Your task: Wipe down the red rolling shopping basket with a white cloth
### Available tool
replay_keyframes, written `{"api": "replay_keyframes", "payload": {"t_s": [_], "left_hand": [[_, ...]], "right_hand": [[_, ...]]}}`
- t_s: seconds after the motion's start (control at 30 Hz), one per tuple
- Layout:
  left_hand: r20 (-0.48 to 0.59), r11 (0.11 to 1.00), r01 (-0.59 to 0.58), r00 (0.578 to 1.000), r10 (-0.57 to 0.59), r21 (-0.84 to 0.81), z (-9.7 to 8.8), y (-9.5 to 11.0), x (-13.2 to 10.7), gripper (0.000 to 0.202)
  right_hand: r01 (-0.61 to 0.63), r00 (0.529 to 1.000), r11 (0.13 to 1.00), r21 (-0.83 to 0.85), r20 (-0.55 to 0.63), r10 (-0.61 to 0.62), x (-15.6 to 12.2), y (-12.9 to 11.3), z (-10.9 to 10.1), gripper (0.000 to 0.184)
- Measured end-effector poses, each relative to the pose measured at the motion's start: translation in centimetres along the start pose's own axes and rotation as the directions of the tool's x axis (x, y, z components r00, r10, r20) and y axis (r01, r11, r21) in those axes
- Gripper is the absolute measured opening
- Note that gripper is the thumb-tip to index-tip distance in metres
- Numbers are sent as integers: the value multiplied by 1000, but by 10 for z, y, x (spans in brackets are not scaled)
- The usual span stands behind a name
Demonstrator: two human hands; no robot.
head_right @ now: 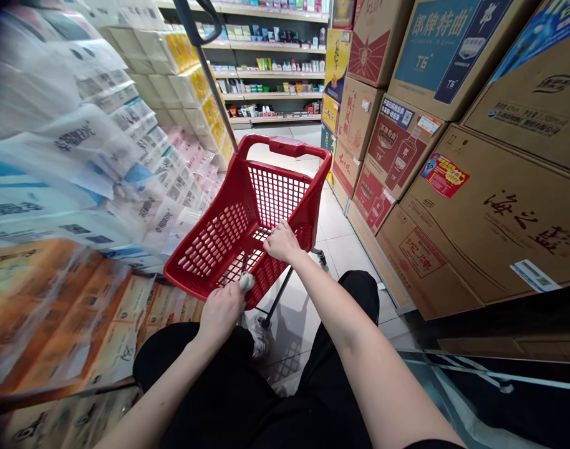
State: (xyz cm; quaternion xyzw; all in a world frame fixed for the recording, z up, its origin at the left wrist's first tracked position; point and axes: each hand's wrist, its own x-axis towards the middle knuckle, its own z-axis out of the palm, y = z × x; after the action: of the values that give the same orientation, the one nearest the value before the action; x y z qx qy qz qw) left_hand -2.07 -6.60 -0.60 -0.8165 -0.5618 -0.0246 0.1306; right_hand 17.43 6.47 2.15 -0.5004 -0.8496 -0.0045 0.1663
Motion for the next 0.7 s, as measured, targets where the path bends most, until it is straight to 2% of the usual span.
{"api": "replay_keyframes", "payload": {"t_s": [0.1, 0.17, 0.23, 0.33, 0.47, 0.53, 0.6, 0.7], "left_hand": [[46, 995, 102, 994, -103, 15, 1, 14, 19, 22], [52, 993, 117, 992, -117, -1, 2, 17, 24, 24], [22, 998, 49, 999, -48, -33, 3, 13, 20, 24], [-55, 990, -102, 994, 96, -97, 6, -8, 0, 24], [-143, 947, -284, 954, 264, -150, 17, -47, -26, 33], [-178, 919, -359, 927, 330, -164, 23, -60, -33, 36], [-192, 920, -359, 925, 328, -157, 26, -63, -35, 33], [-165, 962, -258, 957, 240, -93, 21, -45, -29, 26]], "right_hand": [[-25, 999, 1000, 17, -32, 26, -4, -8, 6, 36], [-16, 999, 999, 38, -30, 17, -6, -9, 6, 35], [10, 1000, 998, 66, -21, -9, -7, -7, 5, 33], [30, 999, 994, 104, -14, -28, -7, -3, 2, 31], [48, 999, 990, 134, -30, -45, -6, 0, 5, 30], [49, 998, 989, 138, -38, -44, -5, 1, 9, 30], [38, 999, 989, 146, -40, -32, -3, 2, 11, 29], [-1, 1000, 986, 166, -17, 4, -1, 2, 13, 27]]}}
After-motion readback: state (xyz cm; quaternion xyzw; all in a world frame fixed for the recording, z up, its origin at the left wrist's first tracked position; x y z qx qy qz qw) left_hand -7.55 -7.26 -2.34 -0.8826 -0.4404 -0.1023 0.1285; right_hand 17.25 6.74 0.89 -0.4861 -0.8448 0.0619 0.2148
